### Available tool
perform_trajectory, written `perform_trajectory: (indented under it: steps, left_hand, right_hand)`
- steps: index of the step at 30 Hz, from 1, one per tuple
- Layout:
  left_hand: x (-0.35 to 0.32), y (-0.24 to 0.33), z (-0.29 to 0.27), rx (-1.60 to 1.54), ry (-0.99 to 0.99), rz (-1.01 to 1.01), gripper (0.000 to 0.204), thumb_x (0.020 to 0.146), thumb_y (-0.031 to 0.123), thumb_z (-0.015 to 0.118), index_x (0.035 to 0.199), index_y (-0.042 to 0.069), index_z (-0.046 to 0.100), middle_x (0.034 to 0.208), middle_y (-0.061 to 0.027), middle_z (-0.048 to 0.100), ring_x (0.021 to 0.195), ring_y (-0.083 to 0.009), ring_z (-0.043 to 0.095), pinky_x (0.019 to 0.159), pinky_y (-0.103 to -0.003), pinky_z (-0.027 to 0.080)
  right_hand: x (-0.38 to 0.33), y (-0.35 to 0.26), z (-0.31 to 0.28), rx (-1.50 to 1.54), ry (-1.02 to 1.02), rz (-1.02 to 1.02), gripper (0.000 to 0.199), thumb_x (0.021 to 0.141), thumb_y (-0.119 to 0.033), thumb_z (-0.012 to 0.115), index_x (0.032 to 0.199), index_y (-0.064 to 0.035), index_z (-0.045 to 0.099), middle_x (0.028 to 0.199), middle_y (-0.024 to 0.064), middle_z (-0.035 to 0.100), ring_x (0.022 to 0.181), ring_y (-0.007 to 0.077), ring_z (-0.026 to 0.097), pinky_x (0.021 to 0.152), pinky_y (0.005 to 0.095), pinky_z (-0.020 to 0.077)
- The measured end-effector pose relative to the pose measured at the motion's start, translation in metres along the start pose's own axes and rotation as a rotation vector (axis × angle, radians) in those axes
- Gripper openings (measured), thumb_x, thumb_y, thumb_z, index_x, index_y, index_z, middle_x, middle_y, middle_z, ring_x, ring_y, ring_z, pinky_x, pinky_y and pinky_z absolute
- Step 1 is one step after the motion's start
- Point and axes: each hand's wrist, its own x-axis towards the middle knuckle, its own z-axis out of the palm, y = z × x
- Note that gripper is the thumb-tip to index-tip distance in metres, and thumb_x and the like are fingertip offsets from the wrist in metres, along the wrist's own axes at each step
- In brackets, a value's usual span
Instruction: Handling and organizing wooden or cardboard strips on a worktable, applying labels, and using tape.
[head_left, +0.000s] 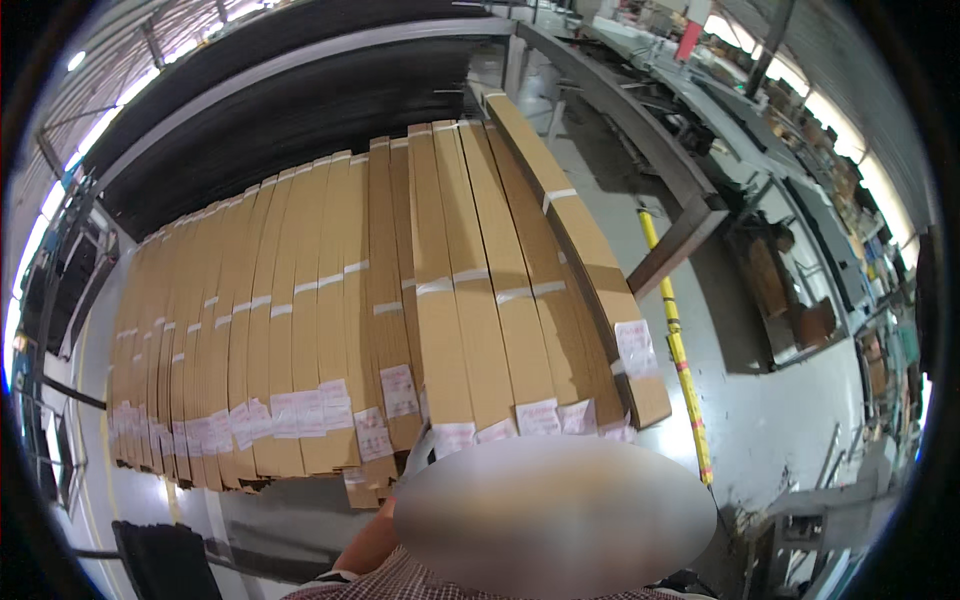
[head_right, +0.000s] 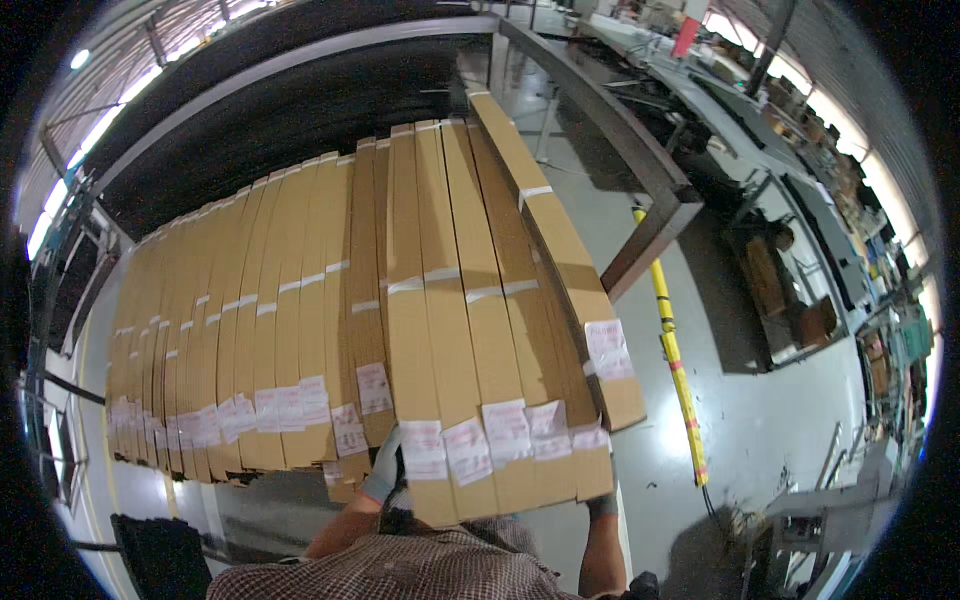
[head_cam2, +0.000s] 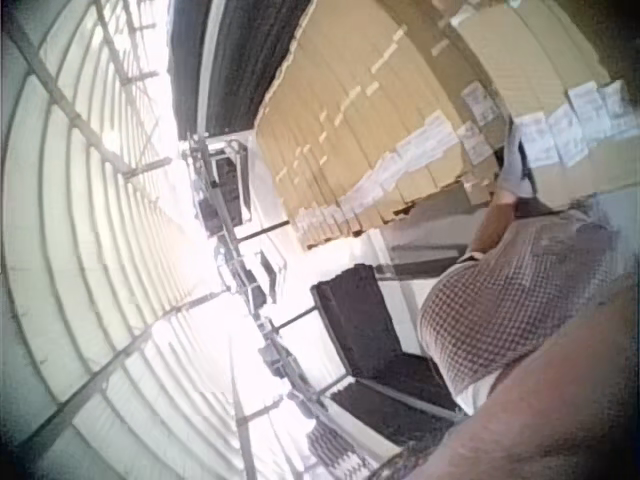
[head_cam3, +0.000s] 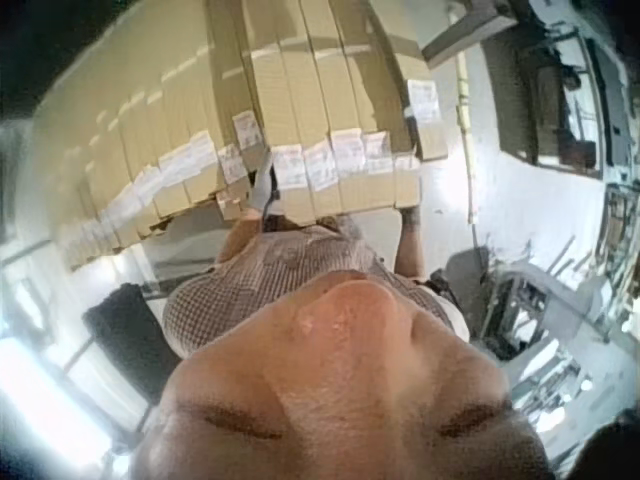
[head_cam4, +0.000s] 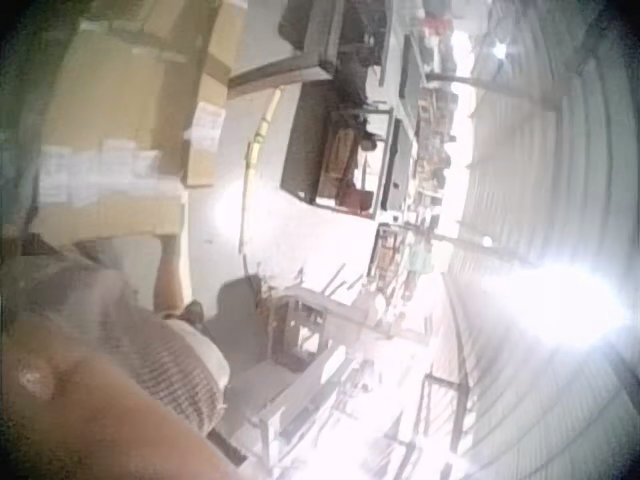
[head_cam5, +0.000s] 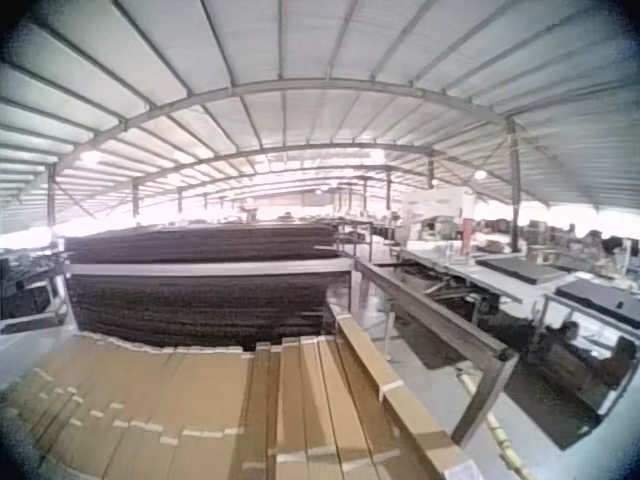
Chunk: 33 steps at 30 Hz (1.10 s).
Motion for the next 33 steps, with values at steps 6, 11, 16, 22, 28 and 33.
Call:
perform_trajectory:
  steps: [6,11,16,22,28,33]
  left_hand:
    - [-0.006,-0.033,-0.007,-0.189,0.160,-0.042,0.048,0.094,0.035,0.038,0.126,0.000,0.043,0.116,-0.0129,0.057,0.101,-0.0238,0.059,0.089,-0.038,0.048]
    - [0.023,-0.021,0.025,-0.139,0.188,-0.039,0.044,0.094,0.035,0.039,0.119,0.001,0.049,0.113,-0.0119,0.057,0.100,-0.0245,0.059,0.088,-0.037,0.048]
    - [0.087,-0.032,0.015,-0.466,-0.112,-0.087,0.044,0.093,0.037,0.042,0.119,0.003,0.049,0.106,-0.0079,0.059,0.094,-0.0238,0.059,0.085,-0.035,0.048]
    - [0.066,-0.013,0.043,-0.271,-0.108,0.063,0.057,0.091,0.045,0.044,0.130,0.004,0.039,0.123,-0.0093,0.050,0.110,-0.0220,0.052,0.093,-0.035,0.043]
    - [0.058,-0.065,0.012,0.044,0.066,0.227,0.059,0.093,0.032,0.047,0.139,0.003,0.024,0.132,-0.0096,0.043,0.116,-0.0207,0.047,0.096,-0.034,0.040]
    - [0.058,-0.049,0.034,-0.030,-0.047,0.128,0.064,0.090,0.019,0.050,0.142,0.003,0.016,0.143,-0.0096,0.029,0.129,-0.0195,0.031,0.105,-0.032,0.027]
  right_hand:
    - [-0.010,-0.017,-0.012,0.670,-0.014,0.472,0.036,0.083,-0.026,0.059,0.111,-0.0052,0.058,0.103,0.0082,0.063,0.097,0.0215,0.060,0.085,0.0352,0.0470]
    - [0.047,-0.034,-0.044,0.176,-0.307,0.118,0.043,0.085,-0.019,0.060,0.124,-0.0040,0.048,0.115,0.0077,0.057,0.100,0.0169,0.057,0.084,0.0329,0.0488]
    - [0.106,0.012,-0.029,0.624,-0.171,0.314,0.030,0.085,-0.017,0.056,0.112,-0.0047,0.056,0.101,0.0076,0.061,0.097,0.0173,0.058,0.081,0.0322,0.0490]
    - [0.147,0.008,-0.090,0.299,-0.029,0.463,0.021,0.082,-0.012,0.056,0.101,-0.0046,0.061,0.088,0.0042,0.061,0.080,0.0105,0.055,0.071,0.0261,0.0445]
    - [0.190,-0.206,-0.098,-0.169,0.134,0.102,0.034,0.079,-0.004,0.060,0.112,0.0009,0.055,0.103,0.0107,0.060,0.096,0.0183,0.056,0.085,0.0318,0.0446]
    - [0.223,-0.236,-0.041,-0.809,-0.039,-0.100,0.069,0.067,-0.019,0.073,0.127,-0.0031,0.043,0.109,0.0185,0.055,0.100,0.0322,0.054,0.083,0.0362,0.0447]
